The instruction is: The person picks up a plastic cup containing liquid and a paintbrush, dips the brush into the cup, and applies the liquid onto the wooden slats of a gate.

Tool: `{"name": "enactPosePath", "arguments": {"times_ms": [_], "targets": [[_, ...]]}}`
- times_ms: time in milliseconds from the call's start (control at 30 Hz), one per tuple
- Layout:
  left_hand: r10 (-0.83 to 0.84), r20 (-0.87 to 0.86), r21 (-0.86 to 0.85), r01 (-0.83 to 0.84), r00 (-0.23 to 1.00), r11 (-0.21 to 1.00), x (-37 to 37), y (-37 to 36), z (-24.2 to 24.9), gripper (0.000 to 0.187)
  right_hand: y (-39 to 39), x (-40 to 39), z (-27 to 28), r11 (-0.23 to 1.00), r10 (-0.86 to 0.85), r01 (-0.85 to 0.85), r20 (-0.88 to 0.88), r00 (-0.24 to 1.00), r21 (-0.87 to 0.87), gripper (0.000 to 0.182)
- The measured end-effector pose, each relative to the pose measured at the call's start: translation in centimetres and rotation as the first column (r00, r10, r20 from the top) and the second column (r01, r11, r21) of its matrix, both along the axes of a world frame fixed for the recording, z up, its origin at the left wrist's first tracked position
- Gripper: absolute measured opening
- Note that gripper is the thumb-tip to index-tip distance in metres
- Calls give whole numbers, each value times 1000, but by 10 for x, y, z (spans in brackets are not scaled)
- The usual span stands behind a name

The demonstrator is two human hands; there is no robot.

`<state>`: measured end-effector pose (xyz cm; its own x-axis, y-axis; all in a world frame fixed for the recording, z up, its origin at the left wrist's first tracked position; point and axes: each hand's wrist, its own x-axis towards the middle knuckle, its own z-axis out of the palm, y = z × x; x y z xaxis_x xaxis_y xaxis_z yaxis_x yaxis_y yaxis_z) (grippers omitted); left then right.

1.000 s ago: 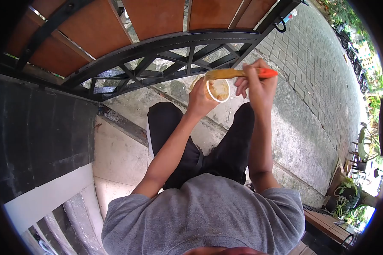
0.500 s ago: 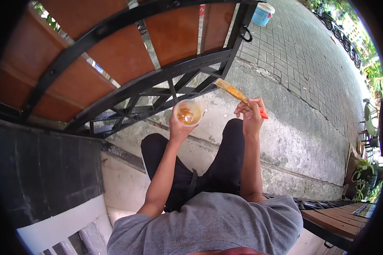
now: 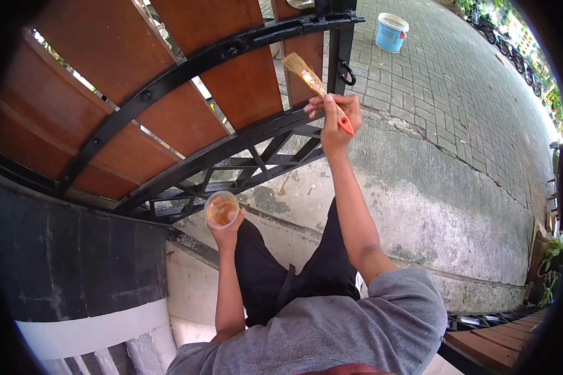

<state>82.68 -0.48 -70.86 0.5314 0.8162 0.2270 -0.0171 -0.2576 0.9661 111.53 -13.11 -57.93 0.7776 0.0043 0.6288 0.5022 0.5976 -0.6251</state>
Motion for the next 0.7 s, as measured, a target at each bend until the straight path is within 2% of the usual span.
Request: {"name": "enactPosePath", "arguments": {"times_ms": [33, 133, 167, 233, 267, 300, 400, 500, 600, 633, 700], "targets": [[-3, 38, 4, 3, 999, 1000, 1, 3, -3, 65, 11, 7, -4, 998, 22, -22, 15, 1000, 52, 14], [35, 80, -57, -31, 996, 998, 4, 4, -7, 63, 25, 15, -48, 986, -57, 44, -82, 995, -159, 13], [20, 64, -15, -19, 998, 1000, 4, 5, -9, 63, 19, 7, -64, 979, -97, 74, -120, 988, -188, 13], [-10, 33, 77, 7, 999, 997, 6, 8, -10, 64, 11, -8, -83, 991, -119, 101, -220, 968, -92, 15], [1, 38, 52, -3, 999, 999, 7, 9, -10, 63, 9, -12, -90, 992, -129, 119, -273, 953, -50, 16], [10, 41, 24, -11, 999, 1000, 8, 8, -8, 62, 11, -10, -86, 983, -173, 147, -274, 946, -113, 17], [11, 19, 20, -12, 1000, 1000, 9, 6, -6, 61, 27, 10, -31, 986, -165, 156, -190, 968, -59, 17], [-4, 27, 69, 3, 1000, 998, 9, 6, -2, 61, 31, 22, 29, 988, -106, 111, -43, 993, 110, 15], [-2, -3, 67, 2, 1000, 998, 9, 7, -3, 63, 30, 22, 11, 994, -99, 103, -75, 992, 45, 15], [2, -25, 56, -1, 1000, 998, 7, 7, -4, 64, 31, 23, -12, 992, -116, 111, -103, 988, -53, 15], [-2, -26, 25, 3, 1000, 1000, 4, 7, -4, 64, 14, 9, -54, 990, -125, 109, -206, 971, -88, 15]]}}
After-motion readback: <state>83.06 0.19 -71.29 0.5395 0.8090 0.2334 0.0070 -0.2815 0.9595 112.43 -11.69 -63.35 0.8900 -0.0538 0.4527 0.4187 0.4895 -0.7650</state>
